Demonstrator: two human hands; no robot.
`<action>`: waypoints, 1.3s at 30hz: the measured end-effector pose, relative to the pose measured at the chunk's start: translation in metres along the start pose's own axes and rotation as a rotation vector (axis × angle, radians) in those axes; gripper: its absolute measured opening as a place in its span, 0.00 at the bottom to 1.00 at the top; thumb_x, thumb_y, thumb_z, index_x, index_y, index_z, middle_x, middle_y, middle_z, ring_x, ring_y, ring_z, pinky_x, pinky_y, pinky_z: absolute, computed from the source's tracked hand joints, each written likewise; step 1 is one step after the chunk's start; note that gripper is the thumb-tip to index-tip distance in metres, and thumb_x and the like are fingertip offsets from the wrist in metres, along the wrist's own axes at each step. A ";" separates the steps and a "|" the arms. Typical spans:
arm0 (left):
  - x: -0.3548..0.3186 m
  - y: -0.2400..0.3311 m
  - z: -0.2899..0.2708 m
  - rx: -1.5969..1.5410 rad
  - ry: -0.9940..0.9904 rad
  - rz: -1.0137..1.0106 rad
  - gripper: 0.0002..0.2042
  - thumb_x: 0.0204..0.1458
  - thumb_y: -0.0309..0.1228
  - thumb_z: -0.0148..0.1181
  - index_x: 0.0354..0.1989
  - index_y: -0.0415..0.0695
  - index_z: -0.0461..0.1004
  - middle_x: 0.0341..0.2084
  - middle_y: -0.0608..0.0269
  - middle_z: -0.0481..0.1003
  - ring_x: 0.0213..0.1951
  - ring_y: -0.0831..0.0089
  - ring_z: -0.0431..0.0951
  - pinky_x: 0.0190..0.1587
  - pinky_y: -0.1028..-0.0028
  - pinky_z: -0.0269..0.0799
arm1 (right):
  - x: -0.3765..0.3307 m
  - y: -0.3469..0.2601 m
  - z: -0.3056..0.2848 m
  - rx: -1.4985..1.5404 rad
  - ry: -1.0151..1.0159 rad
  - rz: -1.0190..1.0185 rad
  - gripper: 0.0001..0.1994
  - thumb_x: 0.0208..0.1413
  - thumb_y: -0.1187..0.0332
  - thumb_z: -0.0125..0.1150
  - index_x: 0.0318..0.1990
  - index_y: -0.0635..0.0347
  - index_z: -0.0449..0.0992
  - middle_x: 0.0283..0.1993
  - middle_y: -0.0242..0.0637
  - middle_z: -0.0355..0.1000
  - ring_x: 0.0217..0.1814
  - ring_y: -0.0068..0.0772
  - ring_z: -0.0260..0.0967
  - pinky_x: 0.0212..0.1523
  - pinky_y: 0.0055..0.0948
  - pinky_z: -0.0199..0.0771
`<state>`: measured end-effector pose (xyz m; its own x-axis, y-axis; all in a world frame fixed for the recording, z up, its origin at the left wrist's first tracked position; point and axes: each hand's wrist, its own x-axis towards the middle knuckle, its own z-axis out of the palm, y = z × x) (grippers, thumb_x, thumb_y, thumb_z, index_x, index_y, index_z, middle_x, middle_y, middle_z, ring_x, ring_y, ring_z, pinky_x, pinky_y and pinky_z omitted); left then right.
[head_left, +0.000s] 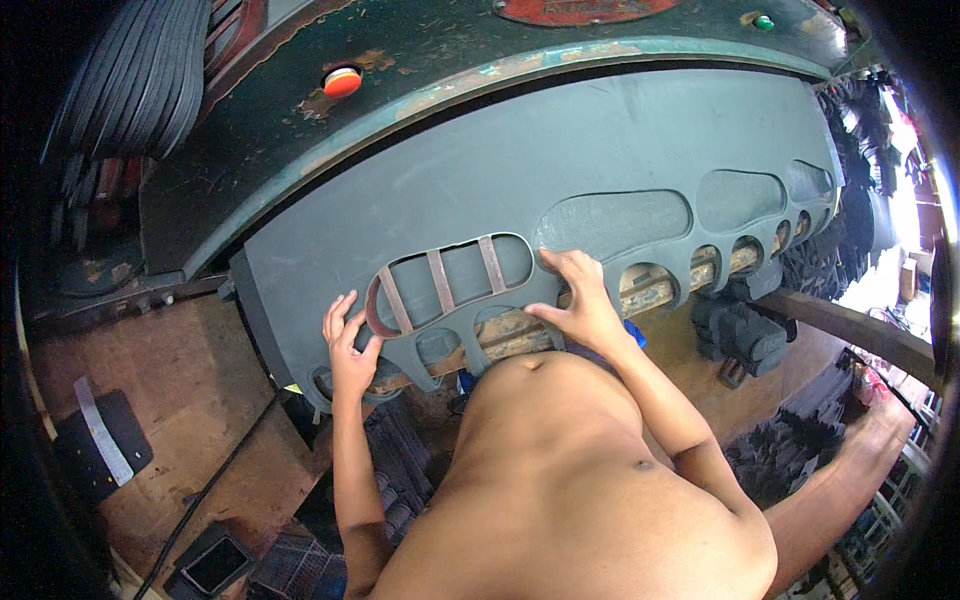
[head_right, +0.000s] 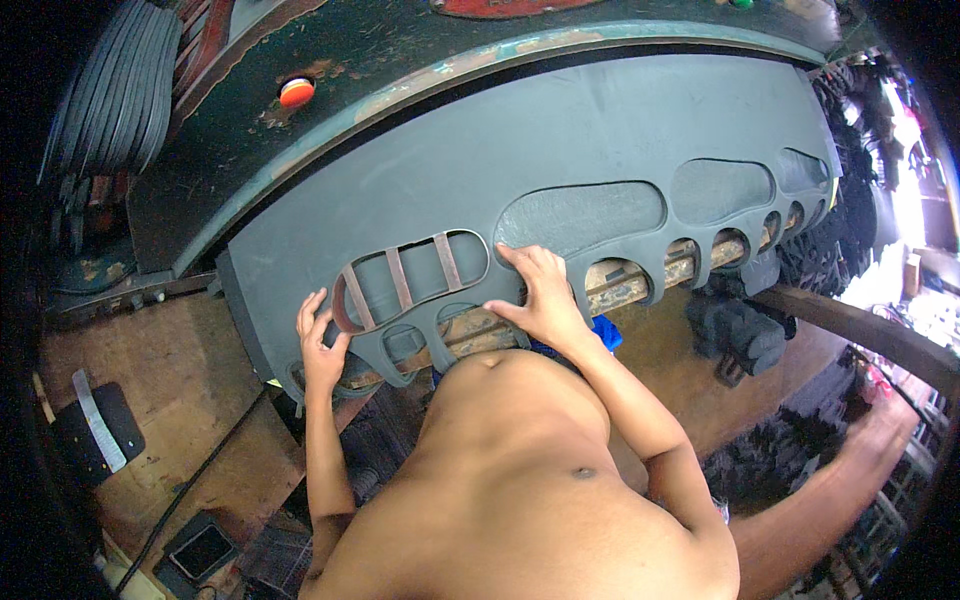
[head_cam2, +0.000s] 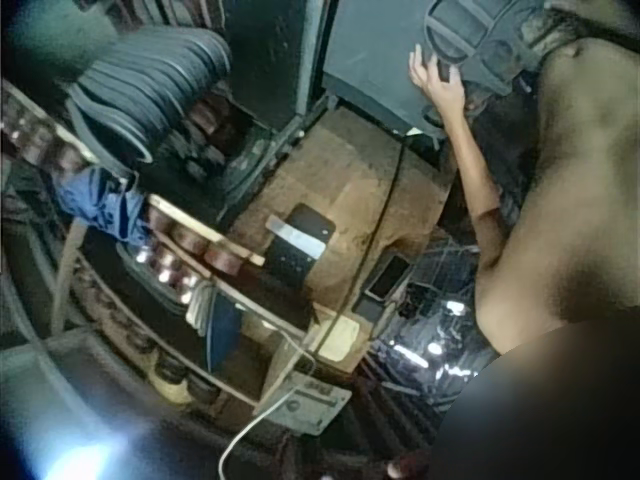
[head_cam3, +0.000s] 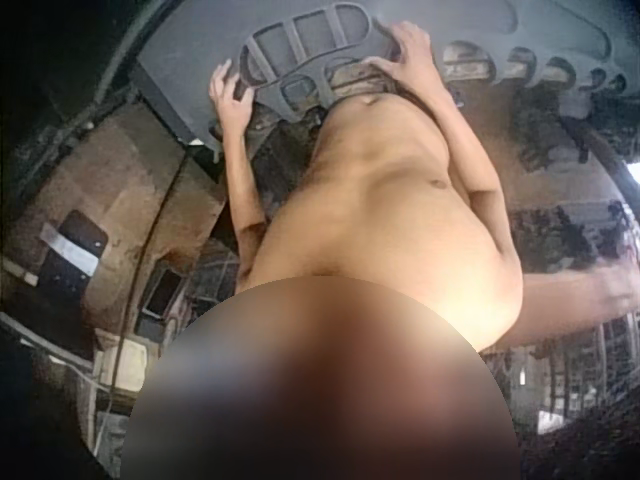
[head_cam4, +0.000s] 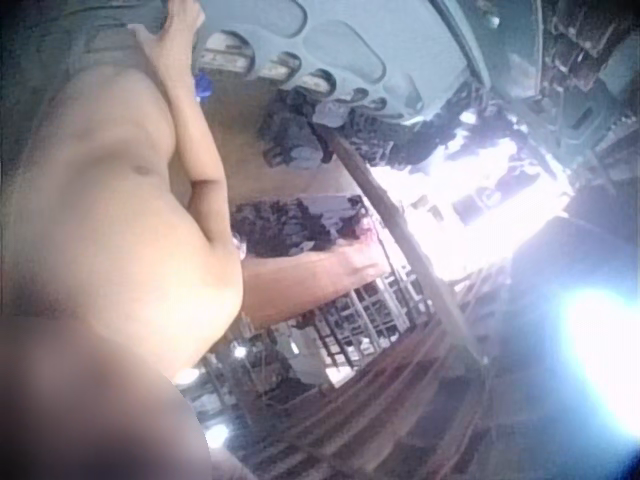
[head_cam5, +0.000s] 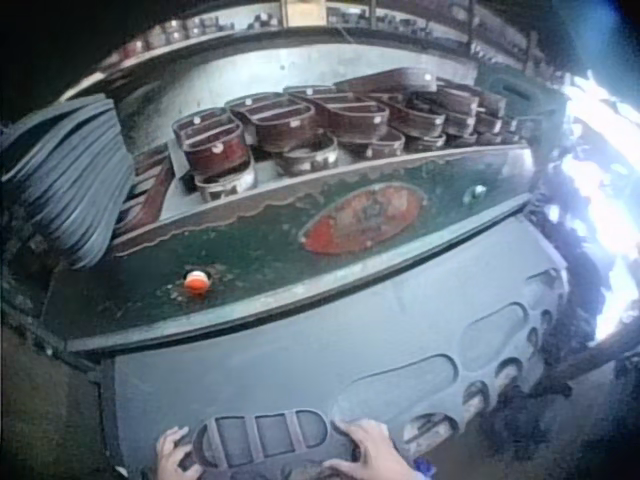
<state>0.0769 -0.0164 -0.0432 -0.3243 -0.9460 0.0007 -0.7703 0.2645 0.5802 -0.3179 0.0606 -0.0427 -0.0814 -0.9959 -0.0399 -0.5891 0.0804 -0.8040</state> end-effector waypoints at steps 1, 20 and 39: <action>0.001 0.000 -0.002 -0.011 -0.008 -0.021 0.22 0.46 0.21 0.67 0.53 0.43 0.80 0.66 0.58 0.71 0.71 0.52 0.63 0.73 0.54 0.56 | 0.001 0.001 -0.007 0.080 0.002 -0.004 0.40 0.44 0.61 0.83 0.66 0.61 0.73 0.56 0.44 0.72 0.61 0.47 0.69 0.66 0.43 0.66; 0.149 0.191 -0.036 -0.087 0.849 0.350 0.08 0.58 0.22 0.61 0.44 0.42 0.82 0.45 0.55 0.80 0.52 0.55 0.78 0.60 0.59 0.71 | 0.209 0.143 -0.383 -0.065 0.775 -0.367 0.19 0.70 0.63 0.62 0.61 0.65 0.78 0.61 0.40 0.76 0.60 0.31 0.72 0.67 0.31 0.67; 0.182 0.145 -0.058 0.370 1.022 0.245 0.33 0.60 0.36 0.56 0.76 0.52 0.60 0.72 0.42 0.55 0.73 0.37 0.52 0.71 0.27 0.38 | 0.238 0.119 -0.392 -0.571 1.079 -0.597 0.23 0.75 0.56 0.49 0.68 0.60 0.72 0.76 0.55 0.59 0.80 0.54 0.52 0.78 0.52 0.51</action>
<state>-0.0620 -0.1612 0.0880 -0.0167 -0.5249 0.8510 -0.9189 0.3436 0.1939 -0.7225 -0.1506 0.0845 -0.1267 -0.3774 0.9173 -0.9825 -0.0798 -0.1685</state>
